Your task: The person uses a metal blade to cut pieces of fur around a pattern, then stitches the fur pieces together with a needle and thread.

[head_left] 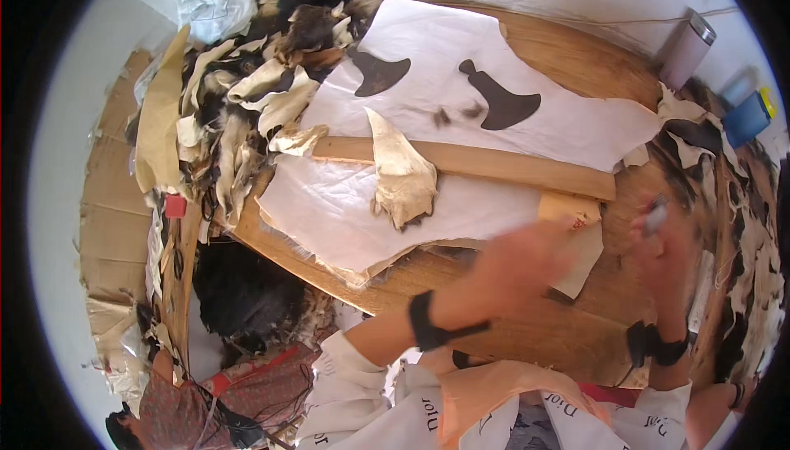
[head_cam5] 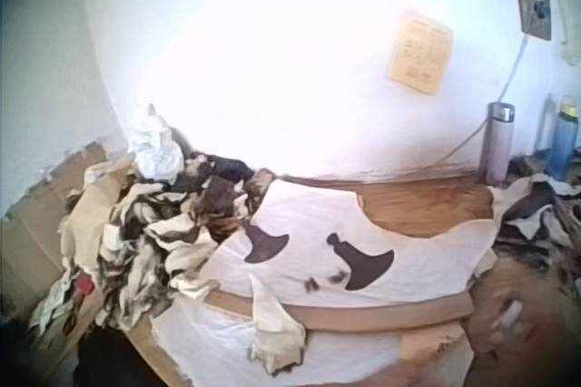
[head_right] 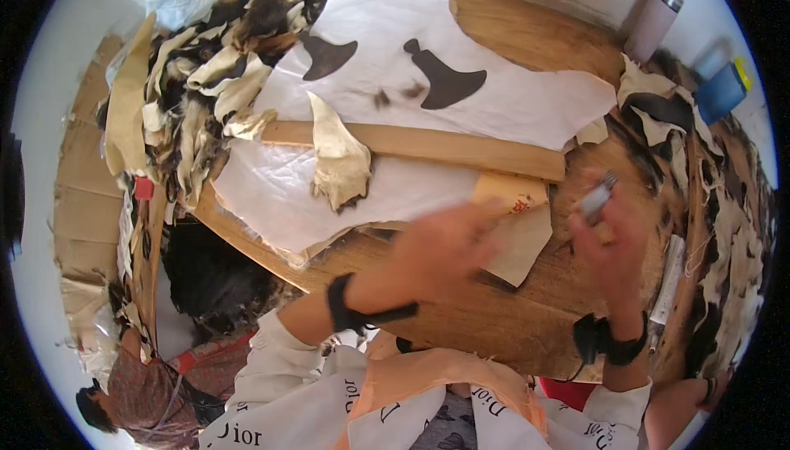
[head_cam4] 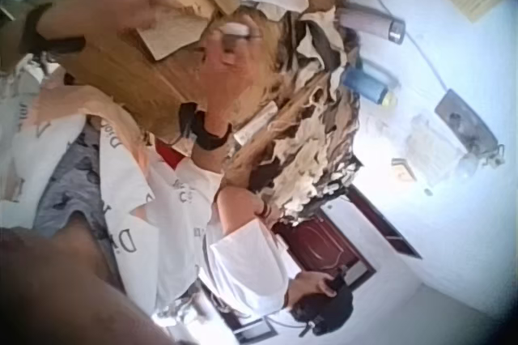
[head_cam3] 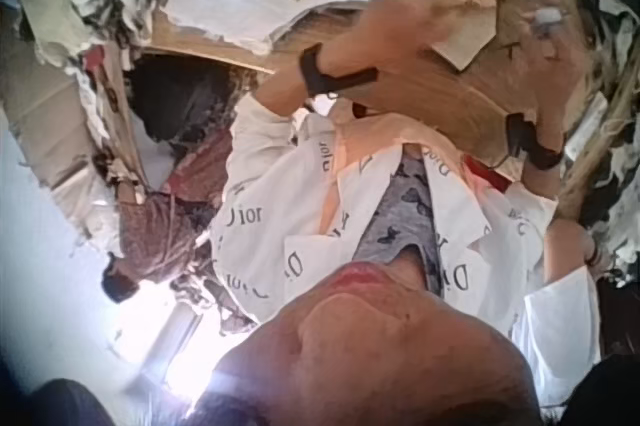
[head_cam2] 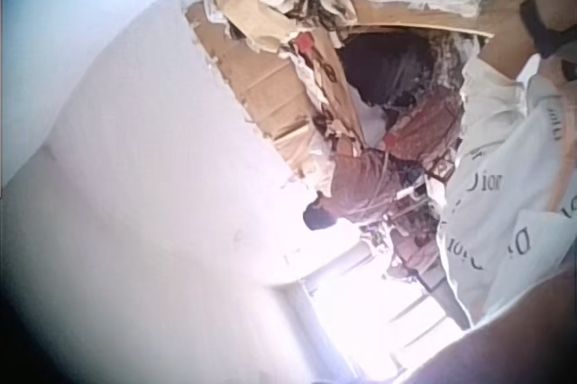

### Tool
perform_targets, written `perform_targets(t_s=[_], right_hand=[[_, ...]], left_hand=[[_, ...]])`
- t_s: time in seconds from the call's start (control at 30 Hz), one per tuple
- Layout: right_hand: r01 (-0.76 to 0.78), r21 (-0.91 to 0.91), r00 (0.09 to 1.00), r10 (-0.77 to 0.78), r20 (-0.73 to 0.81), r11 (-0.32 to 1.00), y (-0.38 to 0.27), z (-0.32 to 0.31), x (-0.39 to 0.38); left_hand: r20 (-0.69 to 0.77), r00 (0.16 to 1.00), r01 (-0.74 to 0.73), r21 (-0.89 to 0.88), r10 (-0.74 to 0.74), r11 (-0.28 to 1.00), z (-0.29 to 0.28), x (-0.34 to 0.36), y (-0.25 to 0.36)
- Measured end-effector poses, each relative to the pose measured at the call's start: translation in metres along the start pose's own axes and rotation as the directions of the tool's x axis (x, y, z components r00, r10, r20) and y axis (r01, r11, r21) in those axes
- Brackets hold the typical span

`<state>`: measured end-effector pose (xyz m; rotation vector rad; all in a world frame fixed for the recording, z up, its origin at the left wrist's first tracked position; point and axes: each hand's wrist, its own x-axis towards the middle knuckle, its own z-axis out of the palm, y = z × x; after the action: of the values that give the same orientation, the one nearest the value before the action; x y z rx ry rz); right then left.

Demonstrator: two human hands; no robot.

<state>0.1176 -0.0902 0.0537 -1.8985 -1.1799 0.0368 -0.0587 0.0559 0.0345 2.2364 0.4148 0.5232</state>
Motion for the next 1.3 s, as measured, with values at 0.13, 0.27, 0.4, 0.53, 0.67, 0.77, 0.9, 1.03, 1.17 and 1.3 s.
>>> perform_targets(t_s=[0.13, 0.27, 0.4, 0.53, 0.67, 0.77, 0.9, 1.03, 1.17, 1.3], right_hand=[[-0.393, -0.179, 0.906, 0.413, 0.090, 0.902, 0.088, -0.033, 0.005], [-0.236, -0.431, 0.954, 0.293, 0.069, 0.871, 0.134, -0.045, 0.006], [-0.362, -0.445, 0.903, 0.426, 0.050, 0.819, 0.172, -0.054, -0.002], [-0.345, -0.506, 0.922, 0.386, -0.025, 0.791, 0.195, -0.047, -0.010], [-0.366, -0.555, 0.911, 0.408, -0.051, 0.747, 0.189, -0.055, -0.013], [-0.321, -0.561, 0.931, 0.362, -0.040, 0.763, 0.200, -0.058, -0.023], [-0.202, -0.495, 0.974, 0.228, -0.008, 0.845, 0.183, -0.050, -0.020], [-0.223, -0.435, 0.969, 0.246, -0.002, 0.873, 0.140, -0.069, -0.032], [-0.185, -0.219, 0.975, 0.207, 0.078, 0.958, 0.116, -0.079, -0.053], [0.001, -0.150, 0.924, 0.057, 0.378, 0.989, 0.083, -0.063, -0.068]], left_hand=[[-0.230, 0.972, 0.159, 0.454, -0.057, 0.877, -0.078, 0.007, -0.080], [-0.060, 0.992, -0.029, 0.757, 0.113, 0.653, -0.128, 0.020, -0.128], [0.010, 0.993, -0.080, 0.792, 0.119, 0.605, -0.136, 0.028, -0.134], [-0.048, 0.998, 0.062, 0.783, -0.040, 0.618, -0.155, 0.032, -0.112], [-0.132, 0.953, -0.037, 0.840, 0.271, 0.541, -0.133, 0.038, -0.004], [-0.191, 0.866, -0.158, 0.772, 0.461, 0.616, -0.064, 0.040, 0.047], [0.203, 0.813, -0.565, 0.504, 0.546, 0.654, 0.040, 0.011, 0.055], [0.373, 0.863, -0.480, 0.394, 0.341, 0.784, 0.063, -0.029, 0.036], [0.262, 0.955, -0.247, 0.449, 0.138, 0.859, 0.051, -0.021, 0.020], [0.231, 0.955, -0.282, 0.491, 0.188, 0.824, 0.058, 0.005, 0.015]])
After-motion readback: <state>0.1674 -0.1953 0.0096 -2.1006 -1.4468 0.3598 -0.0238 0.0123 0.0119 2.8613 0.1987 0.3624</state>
